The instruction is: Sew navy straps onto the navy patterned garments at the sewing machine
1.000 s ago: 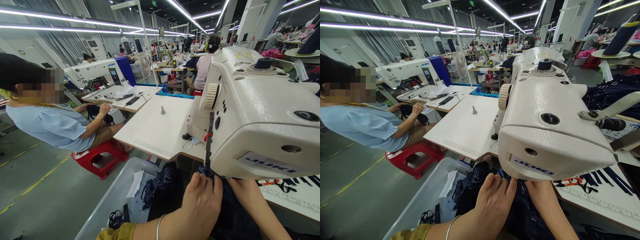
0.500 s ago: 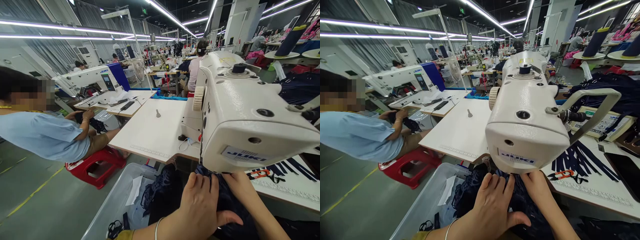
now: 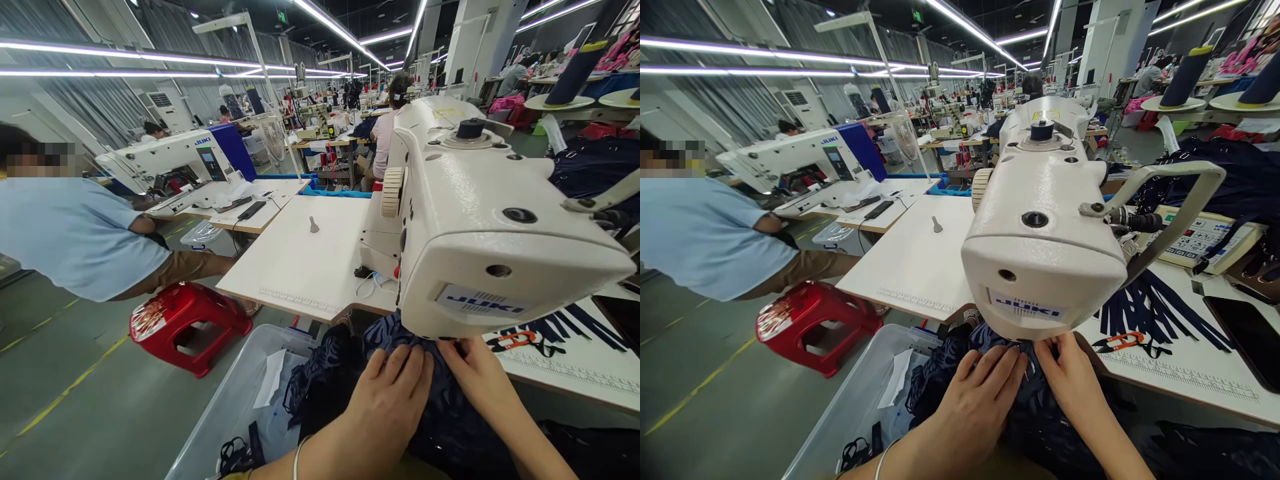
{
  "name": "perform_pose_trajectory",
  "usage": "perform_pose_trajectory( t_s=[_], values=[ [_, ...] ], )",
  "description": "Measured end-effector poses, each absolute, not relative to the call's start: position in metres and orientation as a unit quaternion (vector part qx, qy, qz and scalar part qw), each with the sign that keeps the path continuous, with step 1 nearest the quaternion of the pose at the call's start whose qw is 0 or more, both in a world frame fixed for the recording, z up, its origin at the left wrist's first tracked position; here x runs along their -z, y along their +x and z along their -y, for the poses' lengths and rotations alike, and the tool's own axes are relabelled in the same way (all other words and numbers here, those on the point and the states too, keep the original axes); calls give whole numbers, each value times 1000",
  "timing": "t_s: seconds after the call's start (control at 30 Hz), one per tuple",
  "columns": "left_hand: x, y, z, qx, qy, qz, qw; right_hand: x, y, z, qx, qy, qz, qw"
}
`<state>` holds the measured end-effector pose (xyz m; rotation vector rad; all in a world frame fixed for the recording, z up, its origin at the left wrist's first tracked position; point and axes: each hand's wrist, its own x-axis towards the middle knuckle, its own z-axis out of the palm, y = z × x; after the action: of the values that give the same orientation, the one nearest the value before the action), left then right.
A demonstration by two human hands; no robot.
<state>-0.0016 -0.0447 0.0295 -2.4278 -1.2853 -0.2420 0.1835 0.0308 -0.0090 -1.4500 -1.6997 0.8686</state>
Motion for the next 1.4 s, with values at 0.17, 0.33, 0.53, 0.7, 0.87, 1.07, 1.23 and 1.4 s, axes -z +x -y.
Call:
perform_pose_trajectory(
  t_s=[0.17, 0.33, 0.53, 0.7, 0.87, 1.07, 1.23, 1.4],
  values=[
    [-29, 3, 48, 96, -850, 484, 182, 4, 183, -34, -291, -628, 659, 294],
    [-28, 4, 45, 98, -845, 491, 188, 2, 181, -39, -254, -619, 687, 285],
    [-32, 0, 42, 91, -852, 483, 180, -3, 179, -38, -251, -629, 682, 278],
    [-31, -3, 42, 99, -855, 479, 173, -4, 178, -39, -252, -629, 674, 295],
    [-31, -3, 40, 104, -854, 481, 167, 0, 179, -40, -242, -629, 681, 286],
    [-25, -4, 38, 112, -855, 479, 165, 3, 180, -38, -228, -612, 695, 299],
    [-22, -3, 35, 131, -848, 478, 188, 9, 180, -40, -249, -606, 675, 339],
    [-14, -5, 31, 206, -827, 477, 213, 13, 173, -42, -329, -584, 626, 398]
  ],
)
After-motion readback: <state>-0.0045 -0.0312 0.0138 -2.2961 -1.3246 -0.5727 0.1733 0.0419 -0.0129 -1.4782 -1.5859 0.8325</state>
